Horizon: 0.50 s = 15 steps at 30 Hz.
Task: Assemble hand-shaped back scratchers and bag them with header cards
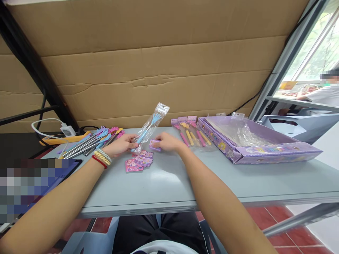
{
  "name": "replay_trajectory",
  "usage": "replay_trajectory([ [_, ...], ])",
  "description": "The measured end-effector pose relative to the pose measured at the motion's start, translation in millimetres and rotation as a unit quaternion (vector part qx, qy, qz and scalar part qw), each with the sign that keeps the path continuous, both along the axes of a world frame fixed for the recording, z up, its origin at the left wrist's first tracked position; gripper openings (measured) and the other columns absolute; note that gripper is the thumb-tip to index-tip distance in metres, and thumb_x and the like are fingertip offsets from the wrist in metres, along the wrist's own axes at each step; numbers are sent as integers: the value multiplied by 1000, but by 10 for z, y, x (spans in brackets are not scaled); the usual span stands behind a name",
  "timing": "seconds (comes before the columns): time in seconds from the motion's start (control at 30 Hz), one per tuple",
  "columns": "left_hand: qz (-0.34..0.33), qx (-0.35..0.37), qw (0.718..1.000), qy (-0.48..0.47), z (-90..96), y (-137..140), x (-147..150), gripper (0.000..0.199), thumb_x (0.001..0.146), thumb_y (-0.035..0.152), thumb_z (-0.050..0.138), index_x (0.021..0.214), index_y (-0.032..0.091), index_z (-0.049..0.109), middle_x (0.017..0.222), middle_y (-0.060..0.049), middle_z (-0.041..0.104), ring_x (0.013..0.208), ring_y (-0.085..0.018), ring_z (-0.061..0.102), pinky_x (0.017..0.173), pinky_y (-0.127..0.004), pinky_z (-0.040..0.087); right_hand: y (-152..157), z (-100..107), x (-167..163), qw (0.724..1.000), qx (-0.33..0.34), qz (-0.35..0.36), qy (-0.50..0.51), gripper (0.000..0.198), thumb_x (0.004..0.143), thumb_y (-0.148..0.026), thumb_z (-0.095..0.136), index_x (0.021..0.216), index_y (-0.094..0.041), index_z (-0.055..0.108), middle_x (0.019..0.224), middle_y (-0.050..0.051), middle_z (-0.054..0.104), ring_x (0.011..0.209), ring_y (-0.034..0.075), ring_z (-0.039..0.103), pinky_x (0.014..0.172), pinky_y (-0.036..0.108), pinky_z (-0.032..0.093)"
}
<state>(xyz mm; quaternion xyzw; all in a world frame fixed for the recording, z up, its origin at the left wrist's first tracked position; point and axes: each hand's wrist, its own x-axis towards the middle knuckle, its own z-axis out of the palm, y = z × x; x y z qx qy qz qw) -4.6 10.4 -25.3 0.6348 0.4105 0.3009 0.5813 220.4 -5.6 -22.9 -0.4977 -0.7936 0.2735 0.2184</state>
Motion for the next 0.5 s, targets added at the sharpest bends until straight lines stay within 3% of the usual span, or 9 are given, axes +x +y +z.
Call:
replay_trajectory([
  [0.1, 15, 34, 999, 19, 35, 12, -44, 36, 56, 18, 75, 90, 14, 63, 69, -1, 63, 66, -18, 62, 58, -29, 51, 3, 68, 188, 987, 64, -80, 123, 31, 76, -45, 51, 63, -17, 52, 58, -3, 47, 55, 10, 41, 53, 24, 28],
  [0.2, 11, 58, 997, 54, 73, 19, -80, 31, 57, 20, 73, 87, 13, 66, 68, -1, 63, 64, -17, 61, 58, -29, 50, 18, 94, 296, 944, 177, -210, 186, 22, 76, -36, 47, 64, -18, 52, 59, -2, 51, 57, 11, 44, 54, 24, 30],
  [0.33, 6, 90, 990, 110, 120, -6, -94, 23, 60, 21, 69, 81, 13, 67, 68, -3, 66, 64, -19, 62, 60, -30, 51, 46, 62, 312, 909, 254, -294, 154, 15, 73, -30, 51, 78, -17, 58, 69, 2, 63, 60, 15, 52, 60, 26, 37],
  [0.5, -18, 152, 972, 179, 158, -43, -97, 26, 68, 25, 59, 90, 14, 68, 70, -2, 68, 67, -20, 65, 66, -31, 51, 102, -28, 285, 883, 333, -326, 65, 13, 77, -30, 51, 69, -20, 50, 69, 4, 62, 63, 17, 54, 64, 29, 39],
])
